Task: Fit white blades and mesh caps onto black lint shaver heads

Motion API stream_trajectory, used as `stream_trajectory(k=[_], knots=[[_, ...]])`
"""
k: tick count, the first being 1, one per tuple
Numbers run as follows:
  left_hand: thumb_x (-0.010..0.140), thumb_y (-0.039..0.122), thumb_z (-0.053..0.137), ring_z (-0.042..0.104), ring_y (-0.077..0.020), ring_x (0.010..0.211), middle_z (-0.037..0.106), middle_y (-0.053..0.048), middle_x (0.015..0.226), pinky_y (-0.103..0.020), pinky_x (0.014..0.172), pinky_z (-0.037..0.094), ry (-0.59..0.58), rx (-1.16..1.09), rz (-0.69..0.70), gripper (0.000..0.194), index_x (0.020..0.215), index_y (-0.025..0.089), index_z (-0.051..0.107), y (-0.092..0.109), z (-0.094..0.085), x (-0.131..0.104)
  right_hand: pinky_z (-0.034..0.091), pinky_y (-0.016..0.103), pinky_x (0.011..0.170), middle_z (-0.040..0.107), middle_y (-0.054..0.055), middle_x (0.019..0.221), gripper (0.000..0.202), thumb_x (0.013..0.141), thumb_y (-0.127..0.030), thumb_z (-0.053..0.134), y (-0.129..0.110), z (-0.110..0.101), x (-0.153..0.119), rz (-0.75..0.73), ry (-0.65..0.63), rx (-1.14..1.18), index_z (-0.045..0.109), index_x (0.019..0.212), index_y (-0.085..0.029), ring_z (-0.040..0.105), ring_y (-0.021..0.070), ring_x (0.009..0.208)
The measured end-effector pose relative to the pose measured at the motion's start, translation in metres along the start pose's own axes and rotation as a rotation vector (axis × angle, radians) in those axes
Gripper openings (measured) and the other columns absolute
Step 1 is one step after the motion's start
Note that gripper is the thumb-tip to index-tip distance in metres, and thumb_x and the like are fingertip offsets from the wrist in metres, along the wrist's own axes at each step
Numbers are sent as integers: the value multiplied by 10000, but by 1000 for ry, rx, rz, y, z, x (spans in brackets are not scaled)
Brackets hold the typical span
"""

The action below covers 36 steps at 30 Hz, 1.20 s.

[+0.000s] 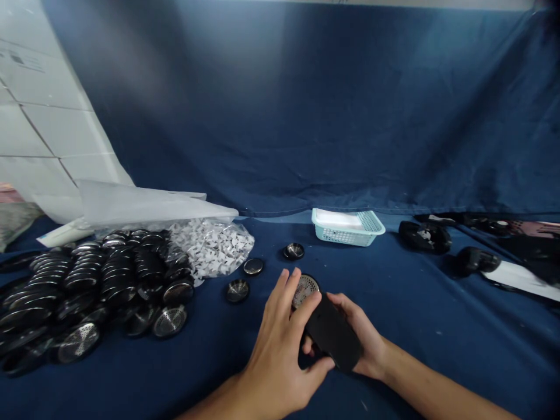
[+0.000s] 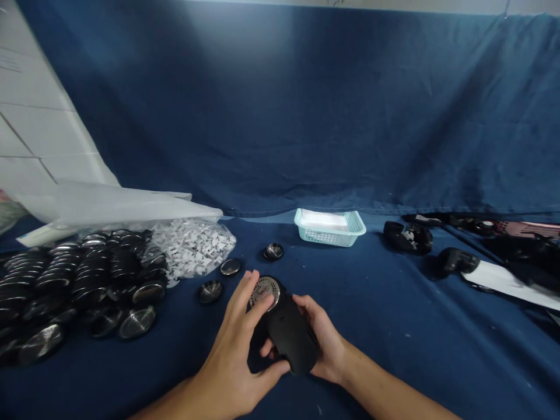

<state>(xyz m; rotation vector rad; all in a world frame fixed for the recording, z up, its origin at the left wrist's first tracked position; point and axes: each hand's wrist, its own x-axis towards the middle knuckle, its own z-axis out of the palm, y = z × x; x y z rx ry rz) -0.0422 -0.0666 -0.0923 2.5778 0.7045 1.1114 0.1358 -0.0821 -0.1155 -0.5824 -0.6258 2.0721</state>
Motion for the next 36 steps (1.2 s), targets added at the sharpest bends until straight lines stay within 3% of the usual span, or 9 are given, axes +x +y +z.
stream_trajectory(k=[4, 11, 18, 23, 27, 32, 36], knots=[[728, 183, 730, 82, -382, 1430, 25, -91, 1576, -636, 1113, 234, 1, -9, -24, 892, 1442, 284, 205, -1, 1, -1, 482, 317, 708, 739, 190, 790, 634, 911, -528, 301, 1, -1, 0, -4, 0, -6, 673, 1013, -25, 698, 230, 697], [724, 136, 730, 137, -352, 1425, 81, -99, 1569, -610, 1112, 265, 59, -43, -103, 869, 1429, 275, 241, -4, -1, 2, 490, 303, 712, 737, 139, 714, 569, 918, -465, 340, -2, 0, 0, -24, 55, 28, 654, 1104, -29, 702, 228, 666], [811, 182, 640, 210, -320, 1406, 164, -103, 1551, -571, 1108, 295, 155, -47, -101, 713, 1421, 254, 277, -6, -3, 3, 507, 317, 713, 739, 129, 982, 447, 935, -394, 387, 0, -1, 1, -93, 100, 111, 643, 1146, -94, 693, 190, 682], [875, 184, 547, 255, -280, 1394, 252, -91, 1520, -533, 1137, 262, 256, -81, -184, 552, 1385, 242, 343, -11, -5, 4, 494, 381, 786, 737, 199, 872, 627, 936, -495, 288, 2, -5, 3, -61, -36, 41, 636, 1126, -9, 708, 255, 749], [906, 187, 496, 291, -269, 1377, 293, -71, 1501, -521, 1101, 330, 310, -167, -269, 465, 1351, 264, 387, -16, -3, 6, 468, 374, 830, 732, 231, 887, 688, 934, -523, 254, 1, -5, 3, -55, -69, -1, 613, 1156, 20, 708, 274, 811], [886, 201, 517, 308, -290, 1365, 272, -79, 1507, -487, 1015, 445, 287, -241, -302, 503, 1361, 266, 365, -19, 0, 7, 469, 384, 826, 733, 213, 864, 672, 929, -523, 267, 1, -4, 3, -57, -54, 1, 635, 1118, 6, 704, 273, 800], [828, 215, 591, 221, -317, 1406, 118, -82, 1561, -531, 1066, 390, 127, -257, -273, 712, 1435, 281, 224, -14, 0, 3, 494, 332, 731, 743, 157, 900, 516, 922, -452, 369, 1, -3, 2, -69, 65, 57, 655, 1091, -58, 695, 216, 715]])
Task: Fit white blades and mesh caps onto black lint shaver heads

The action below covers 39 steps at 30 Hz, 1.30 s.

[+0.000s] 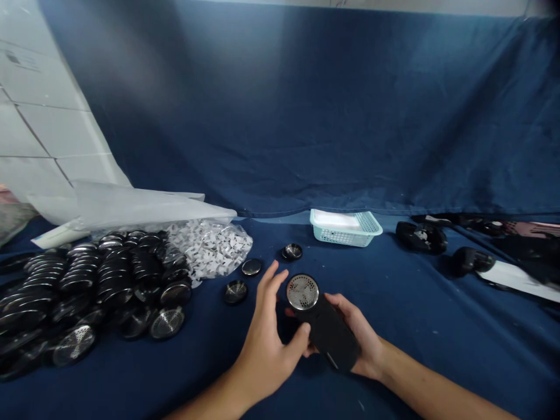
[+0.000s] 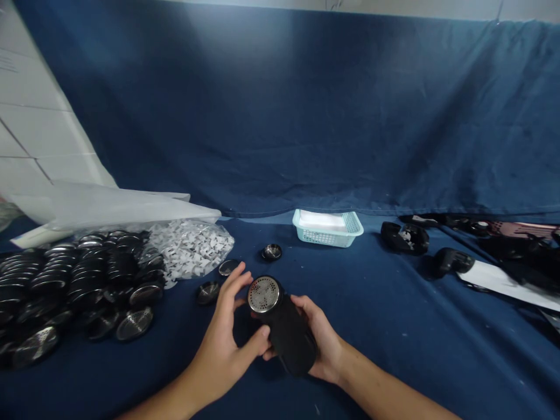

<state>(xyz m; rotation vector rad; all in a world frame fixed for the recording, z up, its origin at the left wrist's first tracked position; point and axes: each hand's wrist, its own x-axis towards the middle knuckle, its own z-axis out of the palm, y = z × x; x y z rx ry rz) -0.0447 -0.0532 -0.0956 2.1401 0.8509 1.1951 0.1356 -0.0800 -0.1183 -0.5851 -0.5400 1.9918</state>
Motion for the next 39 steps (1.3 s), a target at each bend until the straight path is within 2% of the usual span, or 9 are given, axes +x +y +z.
stream_trajectory(k=[3, 7, 13, 15, 19, 24, 29, 35, 39], knots=[[755, 213, 670, 132, -333, 1435, -53, -72, 1582, -557, 1118, 305, -176, 9, -4, 941, 1476, 303, 71, 6, 0, -6, 484, 271, 655, 751, 111, 862, 442, 909, -420, 423, -1, 0, -1, 8, 77, 30, 653, 1099, -95, 684, 181, 664], [726, 203, 696, 82, -334, 1445, -133, -55, 1578, -578, 1143, 229, -263, 41, -34, 1037, 1482, 326, -2, 12, 3, -9, 479, 301, 599, 734, 132, 706, 618, 893, -539, 341, -1, -3, -1, 101, -56, -15, 626, 1149, -55, 688, 237, 604], [770, 179, 631, 142, -320, 1437, -27, -49, 1585, -564, 1149, 241, -197, 39, -24, 912, 1476, 326, 72, 12, 6, -8, 492, 313, 688, 737, 142, 720, 621, 906, -513, 312, -2, 1, -2, 86, -62, -26, 611, 1174, -40, 708, 241, 667], [790, 169, 599, 162, -311, 1433, 28, -50, 1583, -554, 1153, 242, -164, 28, -4, 862, 1474, 319, 97, 11, 5, -8, 490, 294, 663, 739, 132, 732, 581, 906, -489, 345, -3, 3, -2, 73, -18, -26, 628, 1142, -40, 698, 220, 635], [842, 181, 558, 314, -293, 1375, 239, -68, 1538, -517, 1099, 370, -148, -60, -9, 761, 1468, 317, 148, 6, 2, -7, 494, 284, 665, 749, 108, 805, 460, 902, -397, 401, -3, 3, -1, 25, 111, -15, 645, 1106, -64, 680, 185, 618], [919, 218, 494, 451, -251, 1278, 443, -55, 1423, -490, 1072, 401, -114, -149, -48, 567, 1429, 326, 272, -1, 0, -3, 452, 270, 546, 741, 137, 771, 555, 887, -475, 350, 0, -9, 2, 73, 39, -86, 636, 1100, -49, 671, 212, 582], [932, 248, 496, 527, -238, 1177, 515, -54, 1343, -462, 994, 460, -113, -133, -79, 430, 1350, 305, 414, 0, 0, 2, 411, 251, 505, 734, 131, 727, 579, 890, -512, 333, -1, -10, 1, 108, 32, -173, 619, 1097, -52, 656, 199, 541], [928, 247, 508, 542, -218, 1144, 545, -39, 1291, -427, 968, 476, -98, -138, -84, 423, 1337, 307, 416, -1, -1, 2, 456, 261, 628, 729, 151, 716, 557, 890, -468, 327, -4, -1, -1, 92, 31, -183, 649, 1006, -28, 697, 223, 642], [928, 246, 496, 518, -242, 1189, 523, -59, 1322, -455, 988, 463, -110, -135, -89, 451, 1361, 298, 383, -3, -2, 0, 451, 263, 603, 731, 130, 743, 522, 881, -449, 349, -4, -1, 1, 87, 55, -136, 636, 1057, -51, 688, 214, 626]])
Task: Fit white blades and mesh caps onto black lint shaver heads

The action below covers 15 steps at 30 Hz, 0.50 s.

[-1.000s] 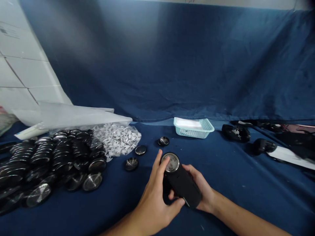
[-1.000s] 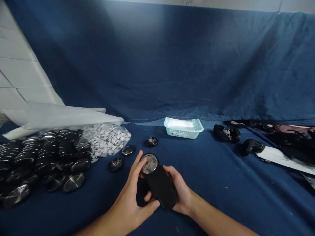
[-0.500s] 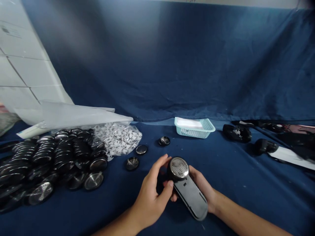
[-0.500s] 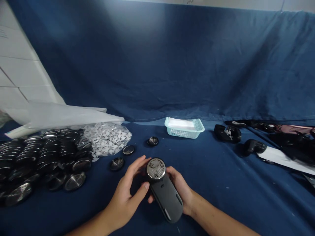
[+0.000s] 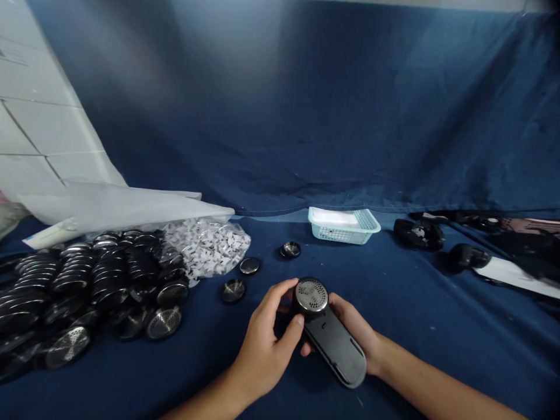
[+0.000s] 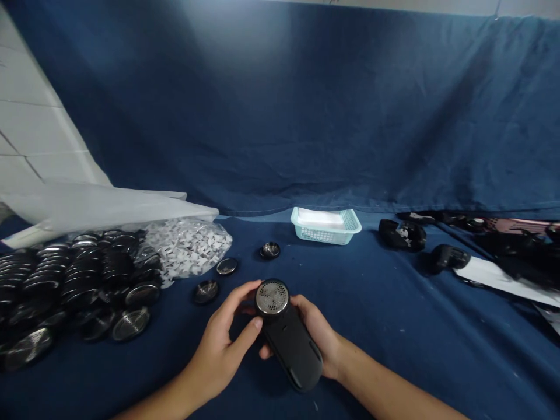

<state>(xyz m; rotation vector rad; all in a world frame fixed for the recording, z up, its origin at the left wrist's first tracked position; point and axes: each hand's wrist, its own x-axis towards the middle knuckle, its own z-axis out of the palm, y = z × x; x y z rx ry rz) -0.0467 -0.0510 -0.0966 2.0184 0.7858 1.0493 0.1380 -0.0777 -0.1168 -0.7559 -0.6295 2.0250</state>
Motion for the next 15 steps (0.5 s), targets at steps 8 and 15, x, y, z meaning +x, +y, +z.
stream_trajectory(k=[8, 15], knots=[[759, 230, 669, 287, -370, 1374, 216, -126, 1537, -606, 1060, 370, -195, 73, 52, 962, 1497, 298, 56, 0, 2, -4, 486, 322, 670, 724, 139, 895, 516, 869, -458, 361, 1, -1, 2, -13, 11, 100, 634, 1078, -73, 672, 218, 705], [737, 183, 680, 283, -348, 1382, 231, -113, 1534, -608, 1093, 322, -172, 20, -23, 1006, 1494, 311, 31, 4, 5, -4, 486, 300, 664, 723, 136, 912, 506, 874, -451, 378, 0, 1, 2, -31, 13, 112, 641, 1090, -77, 666, 202, 711]])
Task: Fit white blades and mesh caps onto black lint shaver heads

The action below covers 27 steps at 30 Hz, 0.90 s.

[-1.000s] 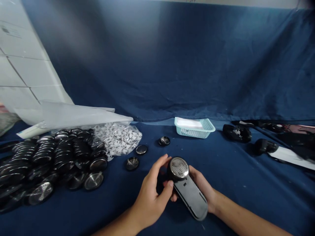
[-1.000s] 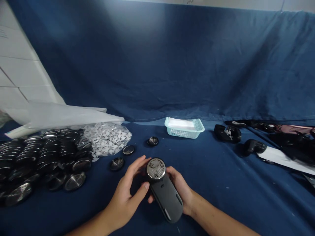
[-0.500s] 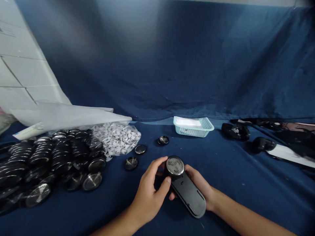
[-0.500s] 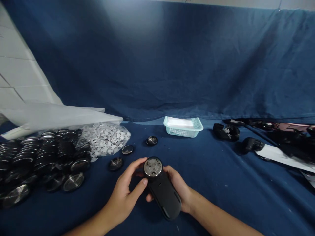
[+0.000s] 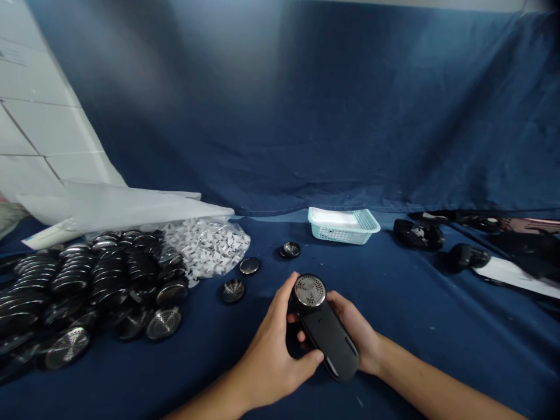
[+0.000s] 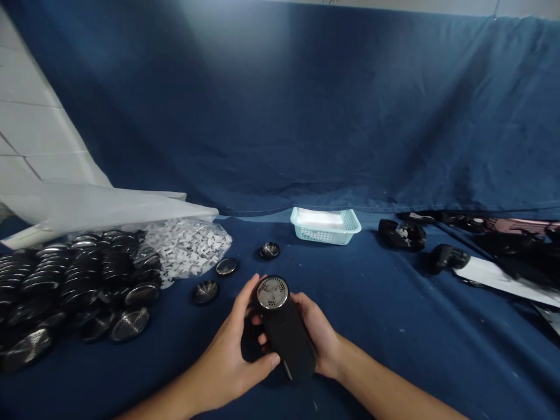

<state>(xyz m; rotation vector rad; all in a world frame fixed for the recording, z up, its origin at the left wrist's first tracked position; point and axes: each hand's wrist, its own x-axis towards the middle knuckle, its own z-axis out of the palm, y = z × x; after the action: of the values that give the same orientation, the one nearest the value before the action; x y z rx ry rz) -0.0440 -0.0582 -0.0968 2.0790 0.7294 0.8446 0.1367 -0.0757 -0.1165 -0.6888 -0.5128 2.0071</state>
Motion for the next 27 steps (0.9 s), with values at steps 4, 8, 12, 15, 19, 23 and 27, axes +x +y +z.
stream_trajectory(k=[4, 8, 12, 15, 19, 23, 27], knots=[[804, 177, 613, 390, -310, 1325, 328, -104, 1491, -568, 1075, 367, 66, -138, 11, 868, 1485, 309, 91, -2, -3, 4, 482, 277, 648, 734, 138, 859, 497, 874, -419, 374, -1, 2, 0, 3, 11, 5, 647, 1072, -53, 670, 188, 659], [885, 180, 517, 524, -268, 1204, 481, -96, 1377, -507, 998, 456, 144, -258, -37, 621, 1433, 300, 250, -4, -6, 9, 493, 309, 691, 732, 148, 776, 553, 877, -460, 350, 0, 1, 0, 74, 11, -20, 641, 1069, -31, 690, 217, 654], [898, 191, 509, 539, -268, 1184, 502, -106, 1356, -490, 981, 473, 168, -255, -52, 565, 1415, 282, 300, -5, -7, 11, 497, 342, 758, 729, 158, 781, 579, 881, -478, 341, 0, 0, 0, 89, -14, -36, 643, 1055, -15, 696, 230, 671], [878, 207, 544, 499, -293, 1232, 449, -114, 1407, -523, 1006, 452, 129, -180, -24, 654, 1450, 290, 237, -4, -6, 8, 501, 350, 741, 732, 146, 835, 526, 885, -447, 358, -1, 2, 0, 41, -16, -21, 635, 1082, -45, 688, 224, 682], [765, 204, 665, 352, -356, 1343, 300, -126, 1506, -608, 1070, 353, 14, -8, 17, 923, 1494, 292, 107, -2, -4, 2, 494, 297, 682, 730, 129, 897, 489, 887, -435, 369, -2, 5, -1, 40, 12, 20, 637, 1078, -73, 685, 205, 722], [756, 198, 659, 336, -355, 1353, 254, -128, 1524, -619, 1076, 337, -6, 29, -7, 954, 1497, 294, 66, 0, -2, 0, 495, 309, 712, 728, 129, 913, 498, 885, -447, 372, -2, 4, -1, 46, 9, 40, 636, 1083, -73, 683, 200, 712], [816, 217, 612, 332, -325, 1365, 294, -111, 1514, -583, 1098, 327, 24, -74, 9, 854, 1493, 291, 97, -3, -3, 3, 500, 324, 748, 732, 134, 888, 474, 886, -414, 382, 0, 2, 1, 7, 14, 29, 634, 1083, -65, 683, 199, 707]])
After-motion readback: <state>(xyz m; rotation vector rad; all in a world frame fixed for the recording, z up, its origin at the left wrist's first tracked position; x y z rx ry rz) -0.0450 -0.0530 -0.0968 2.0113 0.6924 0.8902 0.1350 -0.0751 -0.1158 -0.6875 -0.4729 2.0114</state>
